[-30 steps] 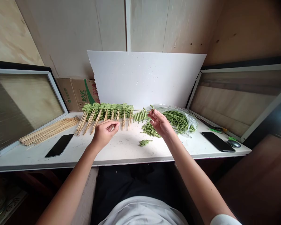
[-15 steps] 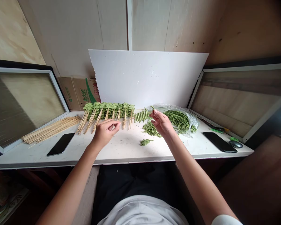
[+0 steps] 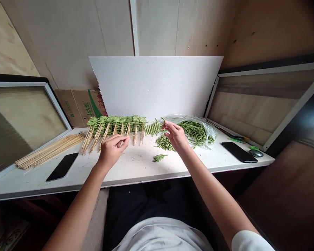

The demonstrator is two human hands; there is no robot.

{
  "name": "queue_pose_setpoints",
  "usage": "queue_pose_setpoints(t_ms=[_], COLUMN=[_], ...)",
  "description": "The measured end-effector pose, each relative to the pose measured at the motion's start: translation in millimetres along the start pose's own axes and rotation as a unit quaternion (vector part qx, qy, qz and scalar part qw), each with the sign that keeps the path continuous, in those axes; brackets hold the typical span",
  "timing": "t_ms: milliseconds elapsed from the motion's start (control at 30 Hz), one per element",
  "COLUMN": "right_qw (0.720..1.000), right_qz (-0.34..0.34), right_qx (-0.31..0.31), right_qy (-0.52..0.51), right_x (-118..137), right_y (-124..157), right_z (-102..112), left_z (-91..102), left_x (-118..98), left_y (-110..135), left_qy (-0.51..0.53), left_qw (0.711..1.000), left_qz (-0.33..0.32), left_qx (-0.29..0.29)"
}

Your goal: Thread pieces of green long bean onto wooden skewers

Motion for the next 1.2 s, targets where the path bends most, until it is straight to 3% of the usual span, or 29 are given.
queue_pose_setpoints(t_ms=[767,1200], right_qw=[0.996,0.997], right_qz=[0.046,0.057], right_qx=[-0.068,-0.056], right_qy=[0.015,0.018], right_x=[-5,-9], right_y=[10,14], right_z=[-8,-15], left_z=[-3.2,-1.9], left_x=[-1,-6], left_y=[3,0], left_qy=[0.002,0.004], left_qw=[1.0,1.0], left_qz=[-0.006,-0.006], left_qx=[0.002,0.002])
Point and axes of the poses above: each hand's wrist, its own y-axis away from the middle knuckle, its own z-axis out of the back of the hand, x = y × z, the point moved 9 cm from there along -y, towards the middle knuckle, and after that the axes turned 1 degree about -x, right-handed, at the moved point
